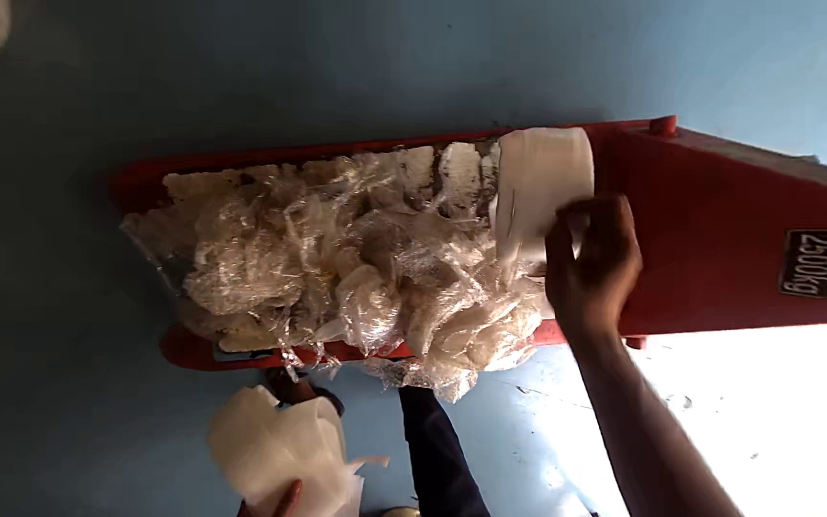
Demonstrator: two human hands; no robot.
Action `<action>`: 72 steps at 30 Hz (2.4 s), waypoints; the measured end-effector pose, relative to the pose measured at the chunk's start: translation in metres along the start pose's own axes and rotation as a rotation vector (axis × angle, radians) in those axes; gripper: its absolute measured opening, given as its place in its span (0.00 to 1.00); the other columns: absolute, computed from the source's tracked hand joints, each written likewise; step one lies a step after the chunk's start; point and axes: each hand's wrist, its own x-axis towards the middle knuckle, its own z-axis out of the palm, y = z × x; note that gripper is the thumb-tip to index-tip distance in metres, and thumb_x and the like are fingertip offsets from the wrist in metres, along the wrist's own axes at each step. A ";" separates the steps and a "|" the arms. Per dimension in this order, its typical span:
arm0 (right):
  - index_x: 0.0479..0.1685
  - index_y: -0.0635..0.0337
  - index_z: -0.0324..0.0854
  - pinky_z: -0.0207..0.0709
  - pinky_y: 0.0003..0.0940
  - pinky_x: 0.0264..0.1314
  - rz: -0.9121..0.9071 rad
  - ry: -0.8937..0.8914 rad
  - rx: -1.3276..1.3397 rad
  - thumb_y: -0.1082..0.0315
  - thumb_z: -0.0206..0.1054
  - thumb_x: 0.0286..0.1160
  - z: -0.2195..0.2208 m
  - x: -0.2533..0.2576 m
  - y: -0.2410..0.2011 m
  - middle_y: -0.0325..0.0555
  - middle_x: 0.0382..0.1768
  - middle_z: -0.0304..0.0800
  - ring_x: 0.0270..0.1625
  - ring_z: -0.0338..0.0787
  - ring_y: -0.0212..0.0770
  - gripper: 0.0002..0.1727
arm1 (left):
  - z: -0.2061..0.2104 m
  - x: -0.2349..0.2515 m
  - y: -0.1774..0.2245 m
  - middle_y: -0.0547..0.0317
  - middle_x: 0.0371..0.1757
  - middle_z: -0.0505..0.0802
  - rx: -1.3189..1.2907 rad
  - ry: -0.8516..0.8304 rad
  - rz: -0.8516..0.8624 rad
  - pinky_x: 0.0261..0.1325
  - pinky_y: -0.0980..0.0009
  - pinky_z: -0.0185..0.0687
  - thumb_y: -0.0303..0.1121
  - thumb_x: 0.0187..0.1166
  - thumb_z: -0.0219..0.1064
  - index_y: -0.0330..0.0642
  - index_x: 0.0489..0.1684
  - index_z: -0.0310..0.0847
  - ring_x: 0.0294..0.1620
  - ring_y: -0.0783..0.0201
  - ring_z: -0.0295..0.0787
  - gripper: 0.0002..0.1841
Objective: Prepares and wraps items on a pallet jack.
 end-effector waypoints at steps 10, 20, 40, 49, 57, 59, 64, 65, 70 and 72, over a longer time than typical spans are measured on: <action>0.61 0.63 0.86 0.86 0.28 0.39 0.738 -0.658 0.852 0.77 0.54 0.70 0.120 -0.228 -0.143 0.45 0.53 0.92 0.37 0.90 0.29 0.22 | 0.023 0.020 0.043 0.44 0.60 0.90 -0.208 -0.064 0.107 0.66 0.66 0.88 0.24 0.67 0.72 0.25 0.71 0.72 0.61 0.62 0.89 0.29; 0.72 0.57 0.83 0.86 0.47 0.55 0.276 -1.064 0.386 0.70 0.63 0.75 0.146 -0.314 -0.190 0.55 0.56 0.88 0.54 0.90 0.49 0.24 | -0.044 0.027 0.005 0.44 0.58 0.91 -0.216 -0.177 -0.147 0.63 0.64 0.90 0.31 0.64 0.82 0.28 0.73 0.69 0.58 0.60 0.92 0.37; 0.78 0.67 0.72 0.81 0.64 0.62 0.240 -1.143 -0.594 0.79 0.66 0.70 0.328 -0.213 -0.106 0.64 0.83 0.66 0.68 0.84 0.68 0.31 | -0.175 0.042 -0.114 0.44 0.53 0.90 -0.217 0.093 -0.157 0.59 0.68 0.88 0.21 0.61 0.80 0.22 0.70 0.67 0.52 0.67 0.91 0.35; 0.77 0.60 0.78 0.69 0.69 0.67 -0.341 -0.382 -0.331 0.70 0.74 0.65 0.326 -0.191 -0.205 0.75 0.73 0.76 0.72 0.78 0.74 0.33 | -0.172 0.043 -0.129 0.46 0.51 0.91 -0.324 0.034 -0.172 0.58 0.68 0.90 0.20 0.62 0.79 0.23 0.70 0.68 0.50 0.67 0.92 0.34; 0.86 0.51 0.70 0.55 0.68 0.84 -0.321 -0.707 -0.486 0.80 0.72 0.62 0.359 -0.106 -0.198 0.67 0.92 0.50 0.91 0.57 0.68 0.42 | -0.172 0.040 -0.128 0.48 0.49 0.92 -0.336 0.027 -0.127 0.57 0.69 0.90 0.19 0.62 0.78 0.23 0.67 0.69 0.49 0.68 0.93 0.32; 0.89 0.50 0.66 0.52 0.67 0.87 -0.340 -0.688 -0.320 0.77 0.76 0.60 0.332 -0.113 -0.193 0.64 0.92 0.52 0.90 0.60 0.67 0.47 | -0.170 0.041 -0.130 0.47 0.51 0.91 -0.342 0.018 -0.126 0.59 0.69 0.90 0.19 0.63 0.78 0.22 0.68 0.67 0.50 0.68 0.92 0.32; 0.73 0.72 0.71 0.81 0.53 0.64 0.287 -0.327 -0.131 0.72 0.68 0.73 0.280 -0.136 -0.175 0.69 0.67 0.79 0.63 0.86 0.60 0.28 | -0.160 0.042 -0.131 0.46 0.52 0.91 -0.347 0.013 -0.138 0.59 0.69 0.90 0.20 0.64 0.78 0.23 0.69 0.67 0.50 0.68 0.92 0.33; 0.75 0.72 0.68 0.79 0.56 0.65 0.488 -0.332 -0.147 0.65 0.70 0.76 0.282 -0.129 -0.170 0.70 0.67 0.78 0.64 0.84 0.62 0.31 | -0.157 0.041 -0.129 0.46 0.52 0.91 -0.344 0.011 -0.143 0.58 0.68 0.90 0.20 0.64 0.78 0.23 0.69 0.67 0.50 0.67 0.92 0.32; 0.76 0.67 0.67 0.75 0.59 0.72 0.816 -0.365 -0.263 0.50 0.74 0.76 0.312 -0.107 -0.153 0.67 0.71 0.79 0.73 0.82 0.61 0.38 | -0.151 0.034 -0.118 0.44 0.53 0.90 -0.298 0.012 -0.141 0.59 0.67 0.89 0.20 0.63 0.79 0.22 0.71 0.66 0.51 0.66 0.92 0.34; 0.67 0.65 0.75 0.78 0.62 0.63 0.807 -0.313 -0.233 0.59 0.70 0.78 0.308 -0.109 -0.160 0.65 0.61 0.86 0.65 0.87 0.62 0.25 | -0.153 0.033 -0.115 0.45 0.52 0.91 -0.291 0.017 -0.129 0.58 0.69 0.90 0.20 0.63 0.78 0.22 0.70 0.67 0.50 0.67 0.92 0.33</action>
